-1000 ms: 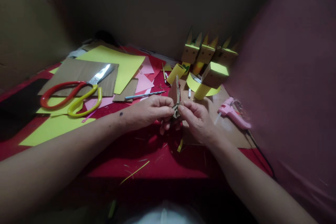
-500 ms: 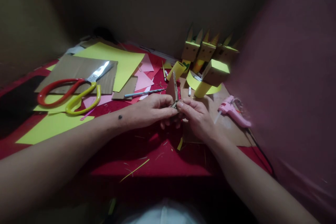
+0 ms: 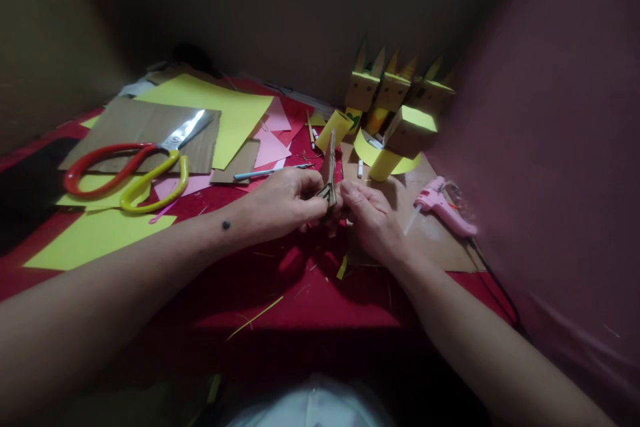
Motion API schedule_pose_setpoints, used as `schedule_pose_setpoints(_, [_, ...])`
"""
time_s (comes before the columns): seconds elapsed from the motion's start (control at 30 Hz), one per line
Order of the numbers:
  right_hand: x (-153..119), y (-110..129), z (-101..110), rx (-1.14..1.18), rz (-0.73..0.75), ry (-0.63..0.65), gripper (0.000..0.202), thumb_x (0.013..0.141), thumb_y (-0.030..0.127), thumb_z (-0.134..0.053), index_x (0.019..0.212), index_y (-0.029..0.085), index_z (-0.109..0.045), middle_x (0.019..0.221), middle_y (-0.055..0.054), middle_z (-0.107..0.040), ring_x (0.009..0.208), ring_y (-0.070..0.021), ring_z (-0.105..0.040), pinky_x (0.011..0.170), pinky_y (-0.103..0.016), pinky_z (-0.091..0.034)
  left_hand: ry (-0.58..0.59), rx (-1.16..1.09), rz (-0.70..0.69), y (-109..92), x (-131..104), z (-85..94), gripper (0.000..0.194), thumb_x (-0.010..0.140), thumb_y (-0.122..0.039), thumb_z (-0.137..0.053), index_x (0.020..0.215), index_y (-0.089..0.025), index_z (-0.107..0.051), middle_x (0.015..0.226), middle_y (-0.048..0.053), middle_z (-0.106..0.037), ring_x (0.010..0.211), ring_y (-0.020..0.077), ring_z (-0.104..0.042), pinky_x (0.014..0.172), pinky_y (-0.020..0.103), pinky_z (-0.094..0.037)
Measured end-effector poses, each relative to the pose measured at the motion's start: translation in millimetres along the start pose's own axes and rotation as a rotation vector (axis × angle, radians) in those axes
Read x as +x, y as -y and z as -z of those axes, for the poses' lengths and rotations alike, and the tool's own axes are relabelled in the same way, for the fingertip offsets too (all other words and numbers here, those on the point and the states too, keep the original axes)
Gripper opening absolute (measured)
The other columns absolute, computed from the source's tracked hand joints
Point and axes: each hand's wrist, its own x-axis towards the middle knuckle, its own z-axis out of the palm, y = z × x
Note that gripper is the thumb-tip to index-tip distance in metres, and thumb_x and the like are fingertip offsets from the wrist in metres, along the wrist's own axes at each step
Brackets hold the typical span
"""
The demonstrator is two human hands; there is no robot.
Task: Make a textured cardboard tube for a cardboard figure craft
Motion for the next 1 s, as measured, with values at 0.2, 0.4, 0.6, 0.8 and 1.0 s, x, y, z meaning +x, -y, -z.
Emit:
schedule_pose_setpoints(0.2, [-2.0,-0.2,-3.4,-0.148,0.033,-0.04,0.036,0.08,0.048,-0.066,0.068,0.021,-0.045,0.059,0.005,-0.055,0.053,-0.01,-0.053,0.052,-0.024,-0.042,0.041,-0.119,0.003,0.9,1.4,1.5,0.013,0.075,-0.025,-0.062,0.068,-0.016,-0.056,0.062,0.001,-0.064,0.053,0.0126,-0.06,0.05,0.024,-0.048])
schedule_pose_setpoints(0.4, [-0.6,-1.5,-4.3,-0.215,0.034,-0.039,0.03,0.087,0.044,-0.056,0.07,0.022,-0.045,0.054,0.005,-0.055,0.048,-0.0093,-0.054,0.046,-0.023,-0.041,0.103,-0.172,0.007,1.1,0.9,2.2,0.009,0.077,-0.021,-0.058,0.069,-0.017,-0.056,0.064,0.002,-0.065,0.056,0.0139,-0.062,0.053,0.025,-0.05])
schedule_pose_setpoints(0.6, [0.9,0.2,-2.3,-0.245,0.043,0.006,0.023,0.088,0.035,-0.054,0.07,0.021,-0.048,0.059,0.003,-0.058,0.052,-0.0111,-0.057,0.051,-0.026,-0.046,0.182,-0.218,0.006,2.8,0.6,5.1,0.007,0.074,-0.015,-0.058,0.068,-0.017,-0.054,0.062,0.001,-0.066,0.054,0.0136,-0.062,0.053,0.025,-0.052])
schedule_pose_setpoints(0.8, [2.2,1.3,-1.0,-0.231,0.031,0.037,0.022,0.089,0.034,-0.053,0.072,0.022,-0.048,0.059,0.004,-0.059,0.051,-0.0108,-0.057,0.05,-0.025,-0.046,0.207,-0.248,-0.003,2.7,2.1,7.6,0.006,0.075,-0.017,-0.058,0.07,-0.015,-0.056,0.065,0.003,-0.066,0.055,0.0142,-0.062,0.053,0.026,-0.054])
schedule_pose_setpoints(1.0, [2.9,1.1,0.3,-0.143,0.009,0.026,0.024,0.089,0.035,-0.054,0.071,0.02,-0.05,0.058,0.004,-0.06,0.05,-0.0104,-0.059,0.05,-0.024,-0.048,0.202,-0.166,-0.053,1.3,2.7,9.7,0.01,0.08,-0.023,-0.058,0.074,-0.015,-0.056,0.069,0.003,-0.067,0.061,0.0142,-0.065,0.058,0.026,-0.054])
